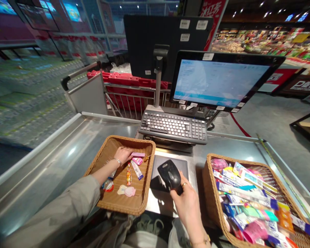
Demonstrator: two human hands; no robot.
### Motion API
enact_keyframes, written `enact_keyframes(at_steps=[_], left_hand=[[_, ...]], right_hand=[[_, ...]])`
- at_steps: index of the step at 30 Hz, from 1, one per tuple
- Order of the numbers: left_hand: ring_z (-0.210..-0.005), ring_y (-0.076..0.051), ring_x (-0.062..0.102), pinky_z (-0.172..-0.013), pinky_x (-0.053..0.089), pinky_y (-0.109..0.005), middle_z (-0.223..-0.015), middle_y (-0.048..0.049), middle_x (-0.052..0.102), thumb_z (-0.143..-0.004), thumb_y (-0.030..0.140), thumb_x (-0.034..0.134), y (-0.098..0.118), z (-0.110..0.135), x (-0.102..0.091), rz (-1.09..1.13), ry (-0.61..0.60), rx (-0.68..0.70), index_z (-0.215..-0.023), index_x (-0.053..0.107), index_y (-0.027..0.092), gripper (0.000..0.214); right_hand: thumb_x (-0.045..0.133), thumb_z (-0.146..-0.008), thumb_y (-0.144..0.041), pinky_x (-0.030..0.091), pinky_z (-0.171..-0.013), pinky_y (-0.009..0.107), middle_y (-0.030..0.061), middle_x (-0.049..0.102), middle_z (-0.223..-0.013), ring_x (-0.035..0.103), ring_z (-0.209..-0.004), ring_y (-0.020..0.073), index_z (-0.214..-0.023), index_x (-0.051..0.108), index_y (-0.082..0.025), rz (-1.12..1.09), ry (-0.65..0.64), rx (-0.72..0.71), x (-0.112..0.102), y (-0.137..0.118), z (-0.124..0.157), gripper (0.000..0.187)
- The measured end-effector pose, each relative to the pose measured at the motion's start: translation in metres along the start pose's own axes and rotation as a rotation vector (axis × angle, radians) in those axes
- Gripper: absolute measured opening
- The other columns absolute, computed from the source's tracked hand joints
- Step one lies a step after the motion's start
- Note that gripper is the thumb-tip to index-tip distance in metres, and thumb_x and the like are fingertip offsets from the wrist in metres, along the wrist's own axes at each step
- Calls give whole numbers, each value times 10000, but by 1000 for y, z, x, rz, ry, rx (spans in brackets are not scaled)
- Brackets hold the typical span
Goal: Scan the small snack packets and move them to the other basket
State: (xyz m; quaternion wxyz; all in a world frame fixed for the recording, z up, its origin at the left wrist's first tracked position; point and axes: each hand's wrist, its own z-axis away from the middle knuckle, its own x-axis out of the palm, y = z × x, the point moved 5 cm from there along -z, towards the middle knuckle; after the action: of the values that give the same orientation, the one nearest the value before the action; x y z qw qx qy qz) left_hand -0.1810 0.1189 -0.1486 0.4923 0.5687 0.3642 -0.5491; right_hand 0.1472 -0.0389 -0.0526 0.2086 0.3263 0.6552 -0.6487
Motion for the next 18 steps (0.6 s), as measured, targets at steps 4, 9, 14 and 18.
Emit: enact_keyframes(at_steps=[4,9,14,18], left_hand=[[-852,-225,658,-782,431,-306,-875,-49,736,-811,414,607,-18,14,-6,137,-51,-159,-994,702,267,254],[-717,-201,649,-621,423,-254,-755,-23,711,-759,493,637,-31,33,-3,377,-99,-275,-998,717,242,355],[-636,-161,602,-563,422,-237,-672,9,663,-720,473,683,-30,47,6,608,-143,-329,-978,700,175,395],[-671,-148,610,-608,471,-242,-703,5,658,-805,397,647,-26,54,16,725,-196,-364,-993,680,134,325]], right_hand=[[529,-732,-342,510,-925,368,89,730,-1080,676,-1013,259,-1054,689,-187,-5,-1,2,-2,0,1,392],[533,-744,-371,487,-971,398,107,704,-1157,654,-1082,275,-1053,694,-183,-29,-28,-4,0,-1,2,395],[536,-739,-357,472,-991,404,118,681,-1211,644,-1107,278,-1098,681,-176,-35,-44,-14,1,-1,3,427],[538,-729,-363,483,-970,404,114,698,-1170,653,-1083,279,-1094,682,-178,-37,-29,-10,-1,1,5,435]])
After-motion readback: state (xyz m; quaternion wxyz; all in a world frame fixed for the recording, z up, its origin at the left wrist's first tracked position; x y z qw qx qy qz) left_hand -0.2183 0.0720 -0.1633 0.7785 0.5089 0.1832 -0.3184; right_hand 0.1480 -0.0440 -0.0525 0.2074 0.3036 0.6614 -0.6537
